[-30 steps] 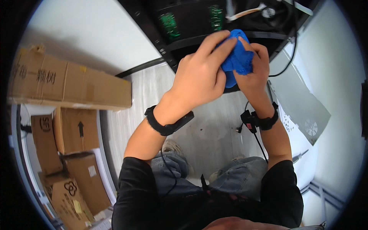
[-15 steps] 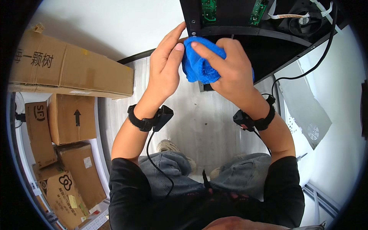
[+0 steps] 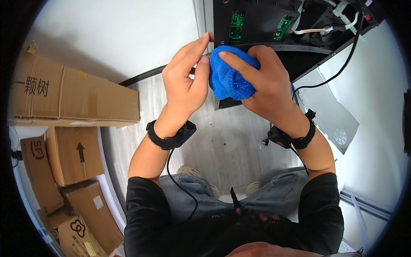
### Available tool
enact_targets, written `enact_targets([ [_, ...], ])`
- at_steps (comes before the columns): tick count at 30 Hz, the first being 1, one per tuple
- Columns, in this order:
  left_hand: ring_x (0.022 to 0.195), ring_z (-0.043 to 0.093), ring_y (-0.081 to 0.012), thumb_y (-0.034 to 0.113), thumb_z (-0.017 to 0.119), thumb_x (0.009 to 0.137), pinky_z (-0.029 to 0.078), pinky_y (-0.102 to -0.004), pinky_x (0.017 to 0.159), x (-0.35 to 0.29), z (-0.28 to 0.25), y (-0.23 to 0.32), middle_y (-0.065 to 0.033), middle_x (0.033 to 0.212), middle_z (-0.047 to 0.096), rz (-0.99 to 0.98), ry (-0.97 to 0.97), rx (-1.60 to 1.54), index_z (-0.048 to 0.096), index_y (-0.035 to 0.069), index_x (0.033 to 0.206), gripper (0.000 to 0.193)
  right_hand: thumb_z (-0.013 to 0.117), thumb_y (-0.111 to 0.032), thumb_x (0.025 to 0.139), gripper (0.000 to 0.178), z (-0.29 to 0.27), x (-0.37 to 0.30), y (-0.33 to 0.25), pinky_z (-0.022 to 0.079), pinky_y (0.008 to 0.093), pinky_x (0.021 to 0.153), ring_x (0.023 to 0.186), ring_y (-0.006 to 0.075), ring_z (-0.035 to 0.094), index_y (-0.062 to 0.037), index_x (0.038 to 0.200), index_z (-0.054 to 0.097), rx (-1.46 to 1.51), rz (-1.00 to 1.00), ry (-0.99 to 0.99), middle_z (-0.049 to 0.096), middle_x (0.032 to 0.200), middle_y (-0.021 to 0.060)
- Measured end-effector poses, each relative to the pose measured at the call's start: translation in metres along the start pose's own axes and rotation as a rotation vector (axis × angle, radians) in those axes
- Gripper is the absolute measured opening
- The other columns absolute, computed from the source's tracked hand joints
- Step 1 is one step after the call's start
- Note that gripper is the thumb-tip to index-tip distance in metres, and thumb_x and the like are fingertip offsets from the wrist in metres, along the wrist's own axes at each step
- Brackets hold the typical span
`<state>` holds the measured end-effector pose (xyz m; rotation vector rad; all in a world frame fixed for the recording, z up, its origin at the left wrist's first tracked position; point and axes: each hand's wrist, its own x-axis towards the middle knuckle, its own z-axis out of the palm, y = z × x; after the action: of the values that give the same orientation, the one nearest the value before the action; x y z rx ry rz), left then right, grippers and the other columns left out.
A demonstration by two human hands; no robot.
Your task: The person wipes the interior of an electronic device with a blue cloth, then attaches a metal backplate using a screwdriver to secure screws.
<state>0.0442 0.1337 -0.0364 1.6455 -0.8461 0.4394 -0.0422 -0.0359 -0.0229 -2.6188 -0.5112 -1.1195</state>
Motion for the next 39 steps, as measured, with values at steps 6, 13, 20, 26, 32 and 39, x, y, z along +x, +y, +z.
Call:
enact_targets([
  [6,0.075,0.068,-0.0146,-0.004,0.052,0.086,0.054,-0.0235,0.061,0.007,0.002,-0.002,-0.0136,0.102,0.069,-0.039,0.012,-0.157,0.067,0.0,0.112,0.031,0.083,-0.013,0.06,0.078,0.018,-0.029,0.015,0.047,0.0354,0.066,0.086,0.0273,0.056,-0.0269,0.131,0.055,-0.027,-0.082,-0.195,0.054,0.098,0.0092],
  [13,0.088,0.065,-0.0136,0.003,0.055,0.094,0.053,-0.0235,0.065,-0.001,0.004,-0.005,-0.0095,0.109,0.065,-0.115,0.029,-0.005,0.061,-0.002,0.118,0.026,0.076,-0.005,0.064,0.062,0.038,-0.035,0.02,0.048,0.0354,0.068,0.084,0.0259,0.054,-0.0237,0.121,0.064,0.105,-0.077,-0.079,0.054,0.095,0.008],
  [20,0.102,0.065,-0.0207,0.019,0.05,0.098,0.054,-0.0287,0.068,-0.021,0.014,0.024,-0.0097,0.112,0.066,-0.387,0.029,-0.041,0.056,-0.002,0.125,0.034,0.075,-0.001,0.059,0.064,0.061,-0.057,0.043,0.049,0.0356,0.069,0.085,0.0258,0.054,-0.0206,0.119,0.066,0.322,-0.112,-0.107,0.051,0.091,0.0072],
  [26,0.101,0.065,-0.0199,0.021,0.05,0.099,0.053,-0.0309,0.074,-0.022,0.023,0.034,-0.0091,0.113,0.065,-0.507,0.092,-0.019,0.058,0.001,0.124,0.034,0.075,0.0,0.06,0.064,0.055,-0.033,0.056,0.049,0.0354,0.07,0.085,0.0261,0.054,-0.0203,0.12,0.066,0.362,-0.22,0.038,0.05,0.091,0.0073],
  [32,0.098,0.066,-0.0179,0.019,0.051,0.098,0.052,-0.0284,0.074,-0.031,0.009,0.006,-0.0074,0.11,0.067,-0.493,0.146,-0.072,0.062,0.003,0.12,0.029,0.074,-0.002,0.068,0.058,0.08,-0.057,0.053,0.049,0.0419,0.079,0.092,0.0278,0.056,-0.0236,0.122,0.065,0.293,-0.247,-0.01,0.055,0.098,0.0083],
  [39,0.099,0.067,-0.0176,0.018,0.054,0.097,0.052,-0.0293,0.077,-0.041,0.015,-0.004,-0.0074,0.11,0.069,-0.518,0.027,-0.095,0.065,0.006,0.119,0.028,0.073,-0.005,0.073,0.058,0.109,-0.105,0.056,0.054,0.0443,0.082,0.102,0.0308,0.061,-0.0277,0.125,0.062,0.167,-0.198,-0.31,0.057,0.115,0.0115],
])
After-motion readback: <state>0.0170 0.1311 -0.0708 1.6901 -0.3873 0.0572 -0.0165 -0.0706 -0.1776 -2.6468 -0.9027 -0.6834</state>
